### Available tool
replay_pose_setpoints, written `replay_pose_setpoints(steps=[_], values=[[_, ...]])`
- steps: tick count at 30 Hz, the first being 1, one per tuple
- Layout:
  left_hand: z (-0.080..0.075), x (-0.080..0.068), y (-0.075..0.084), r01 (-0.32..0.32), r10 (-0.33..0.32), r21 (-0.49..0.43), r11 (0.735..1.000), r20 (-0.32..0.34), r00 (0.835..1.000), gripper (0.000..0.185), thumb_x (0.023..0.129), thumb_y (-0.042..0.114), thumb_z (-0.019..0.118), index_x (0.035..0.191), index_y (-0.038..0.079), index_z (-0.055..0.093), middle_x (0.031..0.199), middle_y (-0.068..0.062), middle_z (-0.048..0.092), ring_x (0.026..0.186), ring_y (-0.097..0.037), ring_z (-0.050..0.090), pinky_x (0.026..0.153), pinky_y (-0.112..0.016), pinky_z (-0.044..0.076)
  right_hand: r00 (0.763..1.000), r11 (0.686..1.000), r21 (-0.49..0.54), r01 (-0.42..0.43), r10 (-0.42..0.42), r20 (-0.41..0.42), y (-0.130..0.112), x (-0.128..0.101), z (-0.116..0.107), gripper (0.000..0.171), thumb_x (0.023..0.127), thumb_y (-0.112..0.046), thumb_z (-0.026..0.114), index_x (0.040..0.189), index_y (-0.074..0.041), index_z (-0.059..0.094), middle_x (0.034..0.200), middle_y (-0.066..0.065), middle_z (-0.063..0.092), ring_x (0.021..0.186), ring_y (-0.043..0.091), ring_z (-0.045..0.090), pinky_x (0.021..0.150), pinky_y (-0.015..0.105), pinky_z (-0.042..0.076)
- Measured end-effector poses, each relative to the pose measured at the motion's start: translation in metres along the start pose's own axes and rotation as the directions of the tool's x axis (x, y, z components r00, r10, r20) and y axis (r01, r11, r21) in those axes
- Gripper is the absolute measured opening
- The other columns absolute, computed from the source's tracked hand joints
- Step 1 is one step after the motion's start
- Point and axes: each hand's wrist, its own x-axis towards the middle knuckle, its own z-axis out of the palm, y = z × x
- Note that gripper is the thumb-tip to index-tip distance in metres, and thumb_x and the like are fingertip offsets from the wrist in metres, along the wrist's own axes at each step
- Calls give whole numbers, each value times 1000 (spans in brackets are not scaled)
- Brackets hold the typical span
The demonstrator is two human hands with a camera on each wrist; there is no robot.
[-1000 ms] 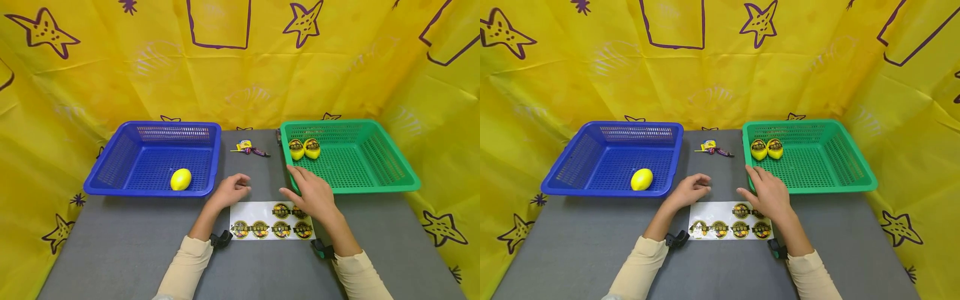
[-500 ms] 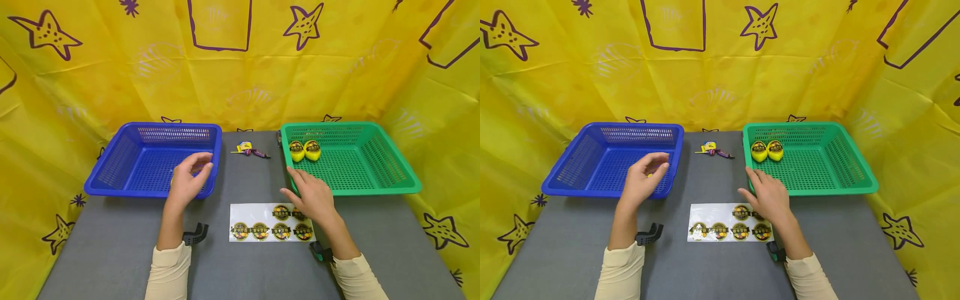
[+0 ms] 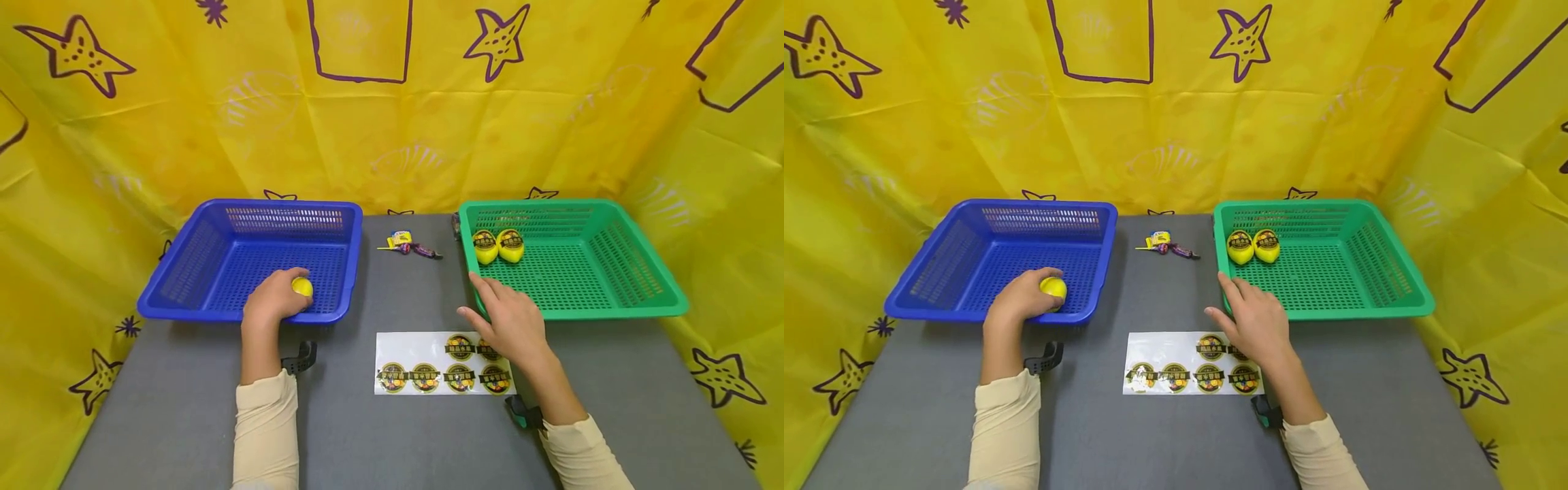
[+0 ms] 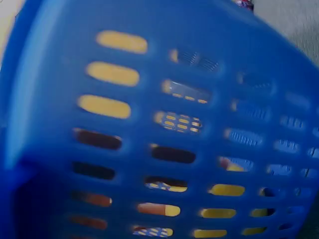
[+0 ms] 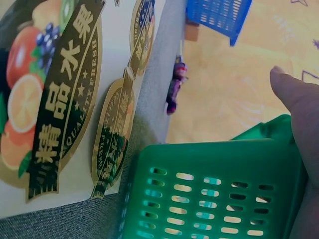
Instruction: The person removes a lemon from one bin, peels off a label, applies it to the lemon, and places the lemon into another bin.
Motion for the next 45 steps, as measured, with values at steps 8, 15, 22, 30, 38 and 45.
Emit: replay_pose_setpoints(steps=[8, 15, 22, 30, 38, 45], values=[[-2, 10, 1, 29, -30, 12, 1000, 136, 990, 67, 83, 31, 72, 138, 0, 52, 114, -23, 61, 97, -38, 56, 80, -50, 47, 1000, 1000, -10, 13, -13, -14, 1, 0, 3, 72, 89, -46, 71, 147, -9, 50, 124, 18, 65, 95, 38, 66, 68, 51, 54], [5, 0, 2, -90, 88, -34, 995, -61, 994, 71, 84, 37, 73, 144, 7, 50, 126, -23, 60, 101, -39, 56, 79, -53, 48, 1000, 1000, 0, 2, -2, -7, 0, -2, 4, 70, 93, -51, 65, 147, -10, 50, 125, 19, 64, 100, 39, 66, 72, 53, 54], [8, -22, 39, -316, 232, -241, 917, -322, 918, 68, 83, 28, 77, 146, 16, 53, 132, -17, 57, 99, -33, 56, 77, -47, 52, 1000, 998, 55, -22, 23, -15, 0, -4, 4, 61, 103, -52, 46, 146, -9, 52, 128, 18, 63, 107, 39, 63, 78, 55, 53], [28, -45, 90, -445, 381, -324, 835, -244, 892, 69, 83, 32, 81, 144, 17, 55, 125, -9, 61, 87, -21, 59, 71, -31, 56, 1000, 995, 103, 15, -12, -27, 2, -6, 1, 60, 105, -49, 45, 145, -6, 53, 130, 21, 60, 114, 40, 59, 84, 57, 51], [70, -25, 125, -414, 398, -190, 890, -115, 910, 71, 83, 39, 79, 145, 14, 54, 125, -11, 63, 97, -25, 60, 75, -39, 51, 1000, 995, 100, -4, 5, -5, -3, -7, -1, 60, 103, -48, 51, 144, -5, 53, 132, 24, 58, 117, 43, 57, 88, 60, 49], [107, 6, 132, -365, 363, -92, 926, -42, 931, 69, 83, 42, 78, 142, 13, 55, 121, -12, 64, 95, -27, 62, 76, -42, 51, 1000, 995, 95, -8, 10, -18, -4, -6, -3, 61, 102, -50, 51, 145, -7, 53, 134, 24, 57, 117, 44, 56, 89, 61, 48]])
